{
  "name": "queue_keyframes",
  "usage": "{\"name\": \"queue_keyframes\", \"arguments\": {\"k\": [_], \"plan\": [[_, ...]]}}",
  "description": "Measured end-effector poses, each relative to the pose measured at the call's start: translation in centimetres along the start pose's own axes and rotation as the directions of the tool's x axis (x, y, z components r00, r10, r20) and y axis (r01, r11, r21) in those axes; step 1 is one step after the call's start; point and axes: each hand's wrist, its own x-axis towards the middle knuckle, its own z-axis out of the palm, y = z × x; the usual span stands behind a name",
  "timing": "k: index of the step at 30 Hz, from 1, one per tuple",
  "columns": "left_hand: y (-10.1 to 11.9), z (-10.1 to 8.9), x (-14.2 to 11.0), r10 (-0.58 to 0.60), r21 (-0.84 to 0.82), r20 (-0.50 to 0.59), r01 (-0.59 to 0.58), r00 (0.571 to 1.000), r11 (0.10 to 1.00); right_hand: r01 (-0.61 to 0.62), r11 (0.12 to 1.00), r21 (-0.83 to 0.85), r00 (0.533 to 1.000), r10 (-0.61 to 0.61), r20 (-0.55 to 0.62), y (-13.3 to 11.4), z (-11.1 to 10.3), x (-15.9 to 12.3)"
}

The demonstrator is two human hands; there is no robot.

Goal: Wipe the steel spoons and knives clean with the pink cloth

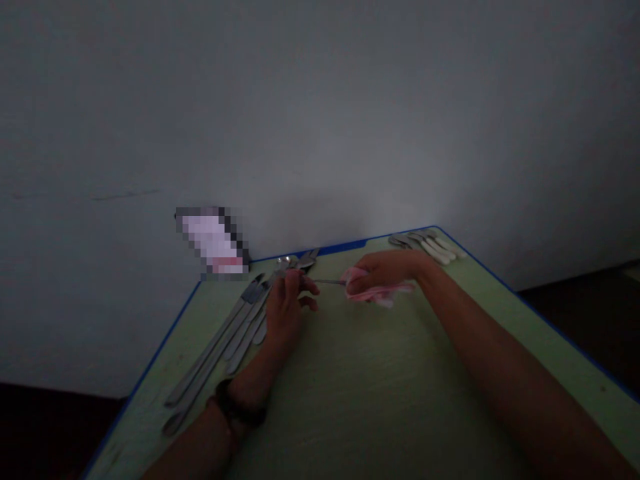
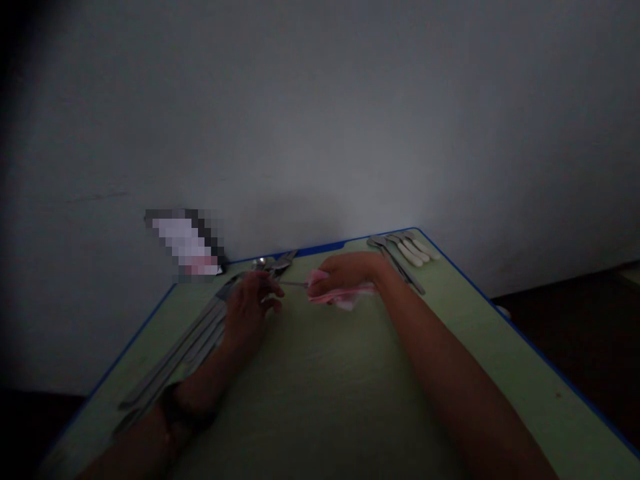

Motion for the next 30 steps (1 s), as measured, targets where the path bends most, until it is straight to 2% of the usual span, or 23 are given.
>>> {"name": "queue_keyframes", "arguments": {"k": [3,5,8,12,17,22,24,26,30], "plan": [[0.3,0.6,-0.5,0.043,0.134,0.064,-0.051,0.997,0.99,0.089,0.996,-0.019,0.996,-0.089,0.005,-0.7,1.0,1.7],[0.3,0.7,-0.6,0.098,0.162,0.067,-0.108,0.993,0.981,0.124,0.992,0.004,0.992,-0.124,0.003,-1.1,1.4,2.2],[-0.2,0.1,0.0,0.153,0.037,-0.003,-0.153,0.988,0.988,0.109,0.993,0.05,0.994,-0.109,0.0,-1.0,1.2,1.9],[-0.9,-0.7,1.1,0.135,-0.153,-0.142,-0.157,0.981,0.976,0.039,0.988,0.149,0.999,-0.04,0.003,0.0,0.1,0.2],[-1.0,-0.8,1.4,0.125,-0.214,-0.176,-0.162,0.976,0.963,-0.001,0.971,0.24,1.0,-0.001,0.007,0.9,-1.0,-1.3],[-0.9,-0.9,1.7,0.046,-0.244,-0.232,-0.104,0.972,0.964,-0.026,0.976,0.217,0.998,0.038,-0.052,1.2,-0.7,-0.5],[-1.1,-0.8,1.4,0.053,-0.188,-0.185,-0.088,0.981,0.978,-0.028,0.982,0.186,0.997,0.041,-0.069,1.5,-0.3,0.2],[-1.4,-0.5,1.0,0.086,-0.114,-0.092,-0.096,0.992,0.989,-0.023,0.99,0.141,0.997,0.033,-0.066,1.7,0.2,1.0],[-1.8,0.0,0.2,0.128,-0.012,0.068,-0.128,0.989,0.992,-0.028,1.0,0.004,0.996,0.028,-0.086,2.0,1.1,2.4]]}}
